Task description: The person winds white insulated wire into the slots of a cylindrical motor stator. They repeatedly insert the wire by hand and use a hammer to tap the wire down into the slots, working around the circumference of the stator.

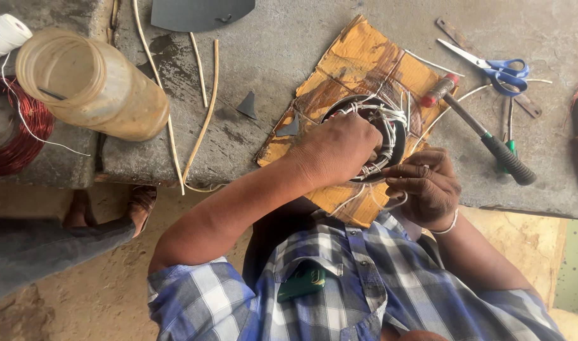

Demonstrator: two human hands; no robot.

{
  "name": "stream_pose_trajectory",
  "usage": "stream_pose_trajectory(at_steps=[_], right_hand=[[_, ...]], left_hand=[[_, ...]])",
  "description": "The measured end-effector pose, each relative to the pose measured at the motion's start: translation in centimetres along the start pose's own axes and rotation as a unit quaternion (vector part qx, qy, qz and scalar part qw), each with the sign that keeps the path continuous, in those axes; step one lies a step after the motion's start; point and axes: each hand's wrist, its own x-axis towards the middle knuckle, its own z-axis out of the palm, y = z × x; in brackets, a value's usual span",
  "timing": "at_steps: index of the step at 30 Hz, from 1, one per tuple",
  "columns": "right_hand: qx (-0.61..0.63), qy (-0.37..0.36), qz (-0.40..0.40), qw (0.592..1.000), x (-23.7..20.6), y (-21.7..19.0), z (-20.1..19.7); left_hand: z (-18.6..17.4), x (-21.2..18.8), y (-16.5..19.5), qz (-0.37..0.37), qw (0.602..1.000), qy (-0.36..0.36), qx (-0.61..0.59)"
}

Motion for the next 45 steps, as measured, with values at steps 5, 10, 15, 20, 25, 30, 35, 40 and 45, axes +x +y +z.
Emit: stream_pose_trajectory(at_steps=[5,10,15,20,25,30,35,40,45], right_hand=[[0.012,-0.009,0.014,1.000,-0.4,0.2,-0.2],[0.028,-0.021,0.012,0.999,-0.3,0.6,-0.4],[0.068,-0.036,0.047,0.996,0.3,0.9,-0.8],[0.113,-0.058,0.073,0.989,1.2,1.0,-1.1],[0.141,-0.064,0.085,0.984,1.8,0.7,-1.3],[0.132,-0.067,0.077,0.986,1.8,0.7,-1.3],[0.129,-0.079,0.092,0.984,1.2,1.1,-1.7],[0.078,-0.089,0.104,0.987,-0.3,1.1,-1.7],[0.050,-0.080,0.085,0.992,-0.9,0.9,-0.8]], left_hand=[[0.8,0.2,-0.6,0.057,0.997,0.060,0.000],[0.7,-0.5,0.1,0.097,0.986,0.131,-0.018],[-0.3,0.1,-0.2,0.042,0.996,0.012,-0.077],[-0.3,1.6,-0.9,0.110,0.994,0.003,0.001],[-2.9,1.9,-1.9,0.089,0.919,0.266,0.275],[-2.1,-0.4,-1.4,0.092,0.984,0.148,0.046],[1.5,0.6,-0.7,0.057,0.988,0.058,0.132],[2.0,1.9,-1.4,0.077,0.939,0.271,0.199],[0.5,4.5,-4.4,0.075,0.886,0.399,0.224]])
